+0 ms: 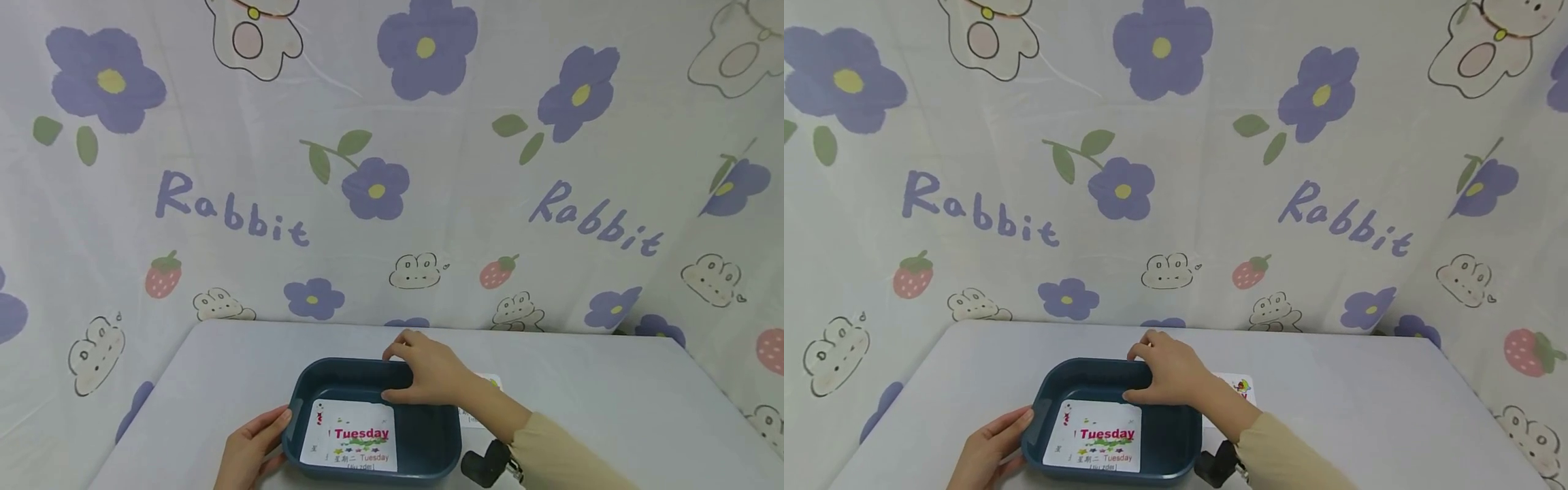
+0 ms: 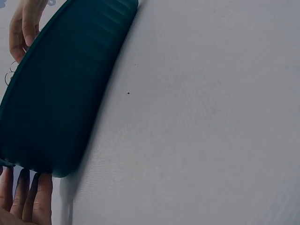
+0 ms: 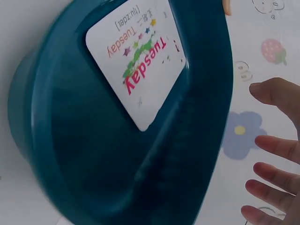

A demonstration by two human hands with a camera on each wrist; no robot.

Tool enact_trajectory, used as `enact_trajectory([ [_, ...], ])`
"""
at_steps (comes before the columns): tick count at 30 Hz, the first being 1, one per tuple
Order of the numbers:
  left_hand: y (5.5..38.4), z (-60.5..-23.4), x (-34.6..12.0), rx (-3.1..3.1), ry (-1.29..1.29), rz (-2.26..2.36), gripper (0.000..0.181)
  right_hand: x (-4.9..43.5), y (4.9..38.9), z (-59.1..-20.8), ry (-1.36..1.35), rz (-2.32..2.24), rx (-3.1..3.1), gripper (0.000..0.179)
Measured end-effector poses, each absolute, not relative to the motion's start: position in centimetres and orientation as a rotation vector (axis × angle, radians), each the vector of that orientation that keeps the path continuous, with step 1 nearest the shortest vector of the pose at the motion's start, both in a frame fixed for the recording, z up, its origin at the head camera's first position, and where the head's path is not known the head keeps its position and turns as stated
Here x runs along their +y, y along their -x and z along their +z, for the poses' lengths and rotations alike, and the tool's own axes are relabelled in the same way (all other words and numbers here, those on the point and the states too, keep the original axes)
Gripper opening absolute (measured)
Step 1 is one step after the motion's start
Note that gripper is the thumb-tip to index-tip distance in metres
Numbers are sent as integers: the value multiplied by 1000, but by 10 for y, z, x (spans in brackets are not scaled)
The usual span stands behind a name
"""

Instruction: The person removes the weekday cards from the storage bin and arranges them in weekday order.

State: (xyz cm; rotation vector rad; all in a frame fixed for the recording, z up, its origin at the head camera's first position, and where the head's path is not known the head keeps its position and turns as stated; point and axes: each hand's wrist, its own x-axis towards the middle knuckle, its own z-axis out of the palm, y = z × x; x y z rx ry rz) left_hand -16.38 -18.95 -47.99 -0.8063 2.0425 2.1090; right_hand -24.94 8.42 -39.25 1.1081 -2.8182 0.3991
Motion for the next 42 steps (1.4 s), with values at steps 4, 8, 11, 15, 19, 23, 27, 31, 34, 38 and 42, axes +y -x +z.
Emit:
enact_trajectory([
  [4,165,-480,-190,2028,809,2130,71,78,248,-397,-1153,422,-2796,46],
  [8,165,-480,-191,2015,799,2147,67,74,244,-403,-1181,434,-2828,47],
  [11,164,-481,-191,2005,793,2160,64,72,241,-407,-1186,447,-2886,48],
  [15,164,-481,-191,1999,802,2165,65,69,238,-416,-1200,485,-2965,50],
  [19,165,-480,-191,1996,812,2160,65,67,234,-426,-1222,543,-3021,50],
  [23,165,-480,-191,1994,815,2167,64,62,228,-435,-1256,515,-3030,48],
  [27,164,-480,-190,1994,817,2170,63,59,225,-443,-1273,477,-3043,51],
  [31,164,-481,-190,1992,818,2173,63,57,224,-450,-1286,457,-3046,58],
  [34,164,-481,-189,1991,821,2175,63,56,223,-453,-1308,420,-3025,63],
  [38,163,-481,-188,2000,829,2172,65,54,222,-454,-1329,381,-3006,70],
  [42,163,-481,-187,2011,830,2167,65,53,220,-453,-1354,374,-3019,72],
])
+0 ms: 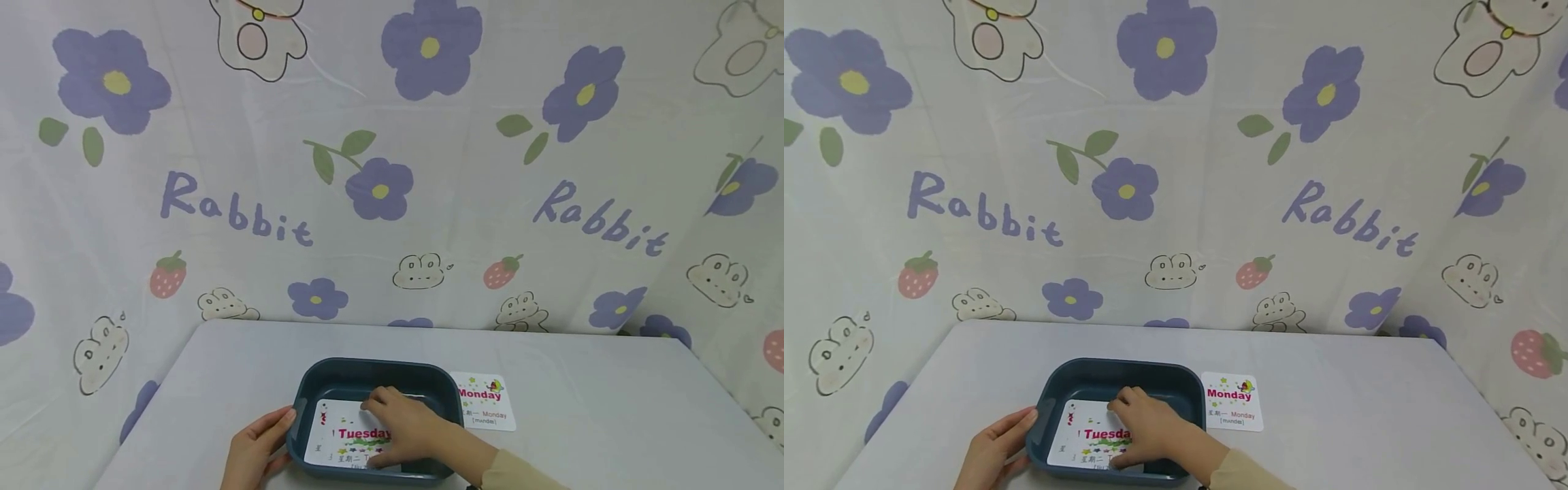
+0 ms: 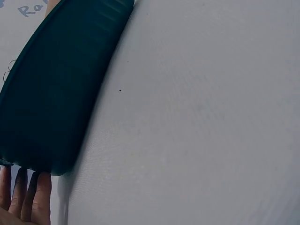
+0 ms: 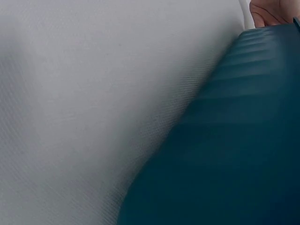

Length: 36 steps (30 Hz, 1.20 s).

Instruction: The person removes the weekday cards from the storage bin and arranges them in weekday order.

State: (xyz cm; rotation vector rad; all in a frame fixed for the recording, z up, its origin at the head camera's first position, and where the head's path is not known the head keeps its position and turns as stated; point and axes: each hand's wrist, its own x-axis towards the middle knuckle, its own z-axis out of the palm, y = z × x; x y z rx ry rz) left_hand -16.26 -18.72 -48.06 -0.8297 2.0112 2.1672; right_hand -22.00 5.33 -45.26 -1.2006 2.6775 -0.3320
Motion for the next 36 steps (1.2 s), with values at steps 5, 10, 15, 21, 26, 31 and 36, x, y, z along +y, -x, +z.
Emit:
enact_trajectory([
  [5,163,-481,-187,2011,829,2173,63,52,218,-453,1221,-295,2643,69],
  [10,163,-482,-187,2004,840,2185,60,53,217,-454,1254,-252,2640,68],
  [15,162,-481,-187,2013,837,2178,60,53,218,-453,1282,-222,2636,68],
  [21,162,-481,-187,2031,842,2146,62,53,220,-450,1266,-190,2617,69],
  [26,163,-481,-187,2031,834,2149,65,52,224,-451,1266,-160,2601,72],
  [31,163,-481,-187,2038,828,2133,73,50,228,-450,1233,-137,2584,76],
  [36,164,-482,-187,2049,836,2122,73,49,229,-449,1213,-141,2580,77],
])
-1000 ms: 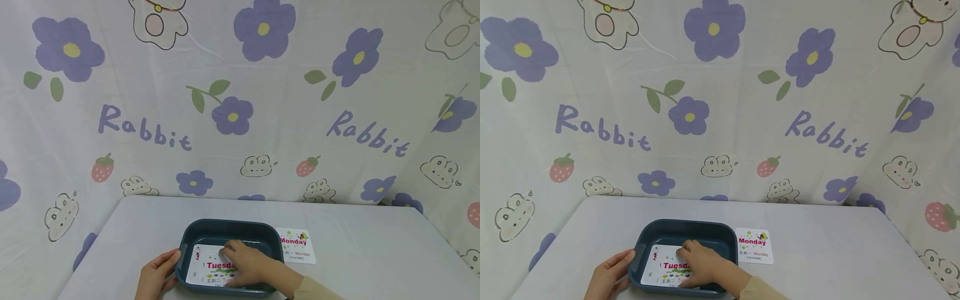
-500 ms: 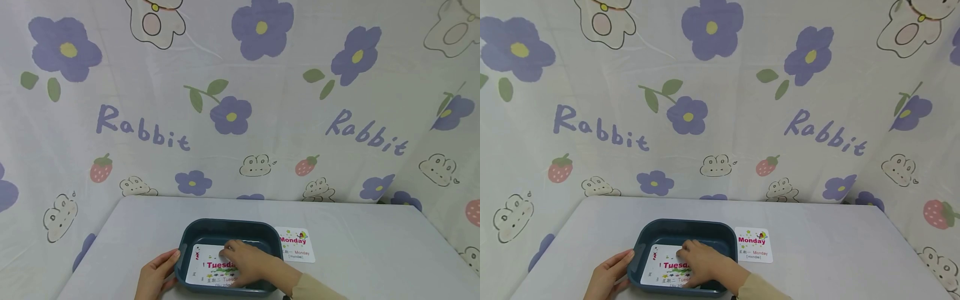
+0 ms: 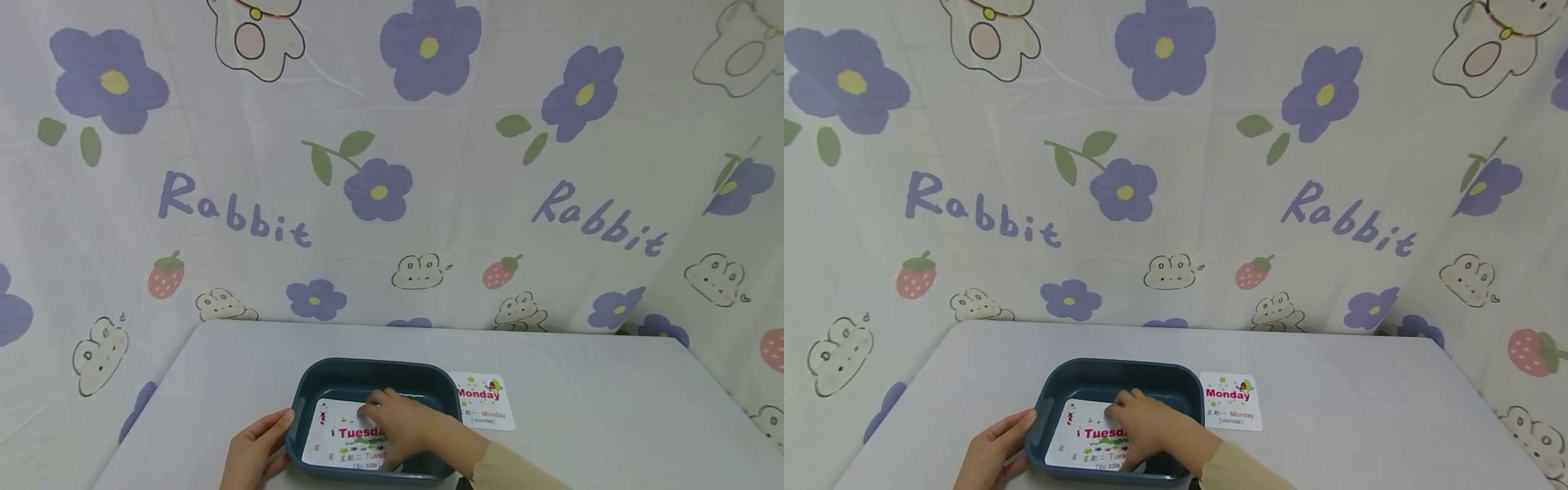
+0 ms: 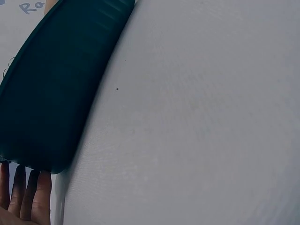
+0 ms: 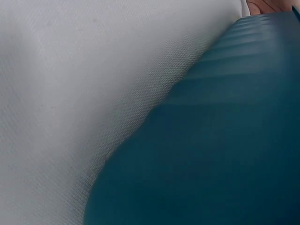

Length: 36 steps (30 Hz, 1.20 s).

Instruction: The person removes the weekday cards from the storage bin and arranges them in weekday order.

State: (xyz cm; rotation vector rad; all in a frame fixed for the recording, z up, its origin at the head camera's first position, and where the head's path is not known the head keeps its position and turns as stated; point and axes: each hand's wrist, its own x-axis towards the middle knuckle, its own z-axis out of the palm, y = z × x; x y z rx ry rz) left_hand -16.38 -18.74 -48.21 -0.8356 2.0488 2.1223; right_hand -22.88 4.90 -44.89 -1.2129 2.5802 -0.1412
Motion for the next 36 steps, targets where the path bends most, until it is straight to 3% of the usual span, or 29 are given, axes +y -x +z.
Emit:
enact_trajectory([
  [15,162,-482,-189,2004,852,2153,66,50,228,-448,1205,-216,2569,77],
  [36,161,-483,-189,1997,828,2186,72,55,229,-453,1222,-305,2570,74],
])
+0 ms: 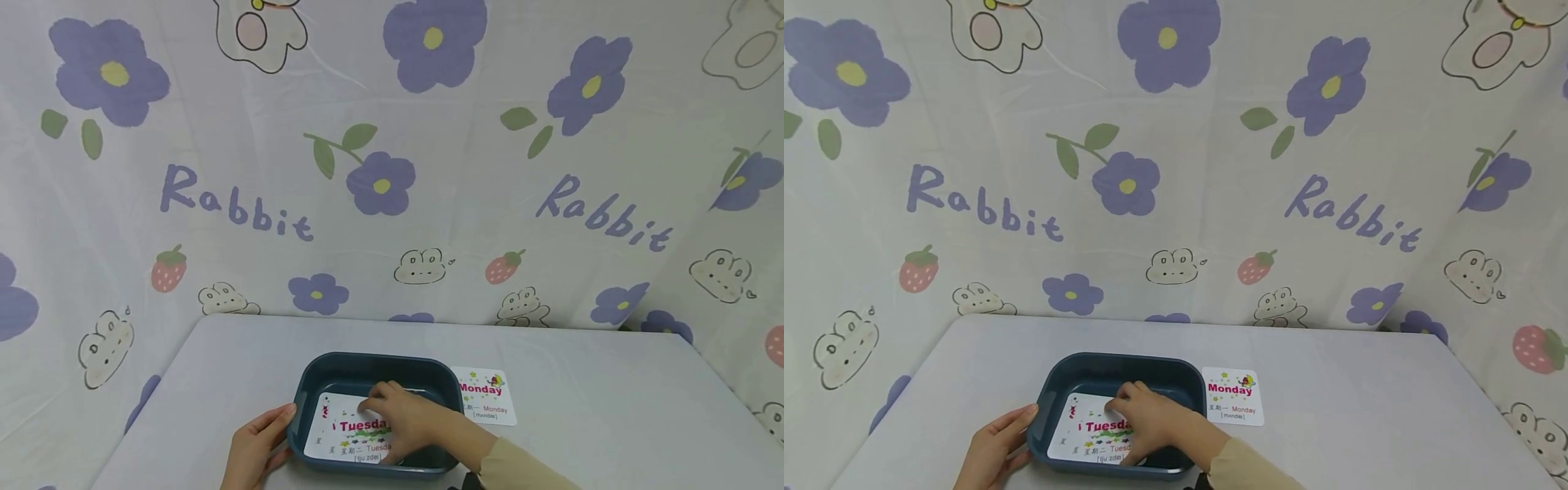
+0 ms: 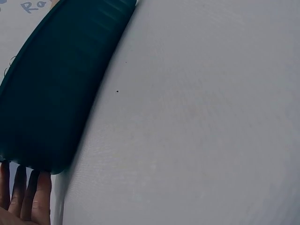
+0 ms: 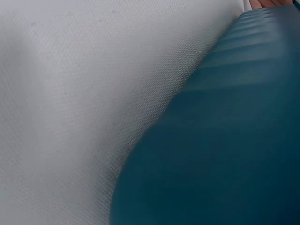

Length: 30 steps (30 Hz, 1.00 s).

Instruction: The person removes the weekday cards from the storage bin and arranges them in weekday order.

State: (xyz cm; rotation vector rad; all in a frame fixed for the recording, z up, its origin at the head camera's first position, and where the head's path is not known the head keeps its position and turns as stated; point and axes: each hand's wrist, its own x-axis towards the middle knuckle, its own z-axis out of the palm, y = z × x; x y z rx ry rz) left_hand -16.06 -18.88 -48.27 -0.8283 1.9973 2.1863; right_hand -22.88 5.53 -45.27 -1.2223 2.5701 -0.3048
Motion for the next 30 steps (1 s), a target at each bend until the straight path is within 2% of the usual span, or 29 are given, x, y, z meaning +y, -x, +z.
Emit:
enact_trajectory([
  [14,162,-484,-186,1961,845,2221,67,63,228,-447,1208,-363,2587,72],
  [30,161,-483,-186,1964,850,2209,68,68,232,-415,1239,-333,2626,73],
])
